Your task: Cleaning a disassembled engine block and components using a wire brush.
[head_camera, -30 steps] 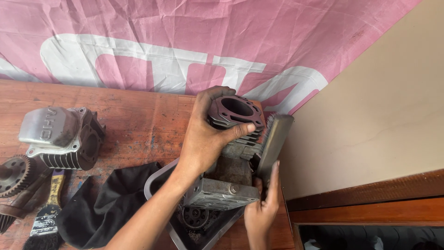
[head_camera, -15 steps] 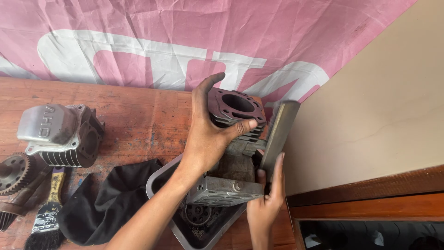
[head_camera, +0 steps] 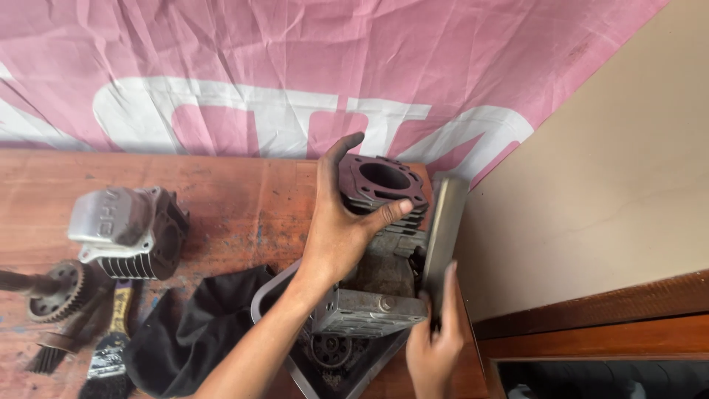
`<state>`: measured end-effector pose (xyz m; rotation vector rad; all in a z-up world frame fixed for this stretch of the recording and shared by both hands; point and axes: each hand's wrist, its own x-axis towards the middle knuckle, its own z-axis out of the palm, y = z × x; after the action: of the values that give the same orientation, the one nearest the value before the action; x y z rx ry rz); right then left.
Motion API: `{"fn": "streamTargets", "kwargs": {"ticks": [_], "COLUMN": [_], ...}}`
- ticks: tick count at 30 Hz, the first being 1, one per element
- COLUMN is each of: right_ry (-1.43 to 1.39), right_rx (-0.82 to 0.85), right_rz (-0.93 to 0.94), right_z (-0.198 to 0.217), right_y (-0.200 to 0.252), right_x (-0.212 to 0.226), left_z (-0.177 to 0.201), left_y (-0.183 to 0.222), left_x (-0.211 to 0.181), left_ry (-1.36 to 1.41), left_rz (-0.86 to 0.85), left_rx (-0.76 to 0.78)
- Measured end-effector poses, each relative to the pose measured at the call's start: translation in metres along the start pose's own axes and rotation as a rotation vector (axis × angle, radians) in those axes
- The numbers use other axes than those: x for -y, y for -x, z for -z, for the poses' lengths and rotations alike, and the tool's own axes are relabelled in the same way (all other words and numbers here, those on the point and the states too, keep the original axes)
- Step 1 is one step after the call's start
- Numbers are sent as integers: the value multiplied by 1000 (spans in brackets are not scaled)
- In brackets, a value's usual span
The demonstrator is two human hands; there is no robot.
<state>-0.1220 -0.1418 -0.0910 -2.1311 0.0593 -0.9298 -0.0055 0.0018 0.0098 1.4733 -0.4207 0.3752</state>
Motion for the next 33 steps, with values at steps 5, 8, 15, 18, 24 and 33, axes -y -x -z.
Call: {"fn": "streamTargets", "kwargs": {"ticks": [5, 8, 15, 18, 24, 33], "right_ry": [-24, -76, -121, -148, -125, -93], "right_rx": [-32, -28, 38, -63, 0, 41], "right_rz": [-32, -20, -74, -74, 59, -162], "right_z": [-6, 3, 9, -9, 5, 16], "right_y": [77, 42, 23, 93, -2, 77], "right_x": [-70, -37, -25, -77, -22, -60], "left_z": [-3, -9, -9, -10, -14, -10], "left_y": [-2, 2, 0, -1, 3, 0], "left_x": [-6, -7, -12, -12, -10, -9], "left_ry": [-2, 5, 36, 4, -5, -65], "left_rz": [66, 83, 125, 123, 106, 95], "left_rx": [12, 24, 20, -5, 20, 9]}}
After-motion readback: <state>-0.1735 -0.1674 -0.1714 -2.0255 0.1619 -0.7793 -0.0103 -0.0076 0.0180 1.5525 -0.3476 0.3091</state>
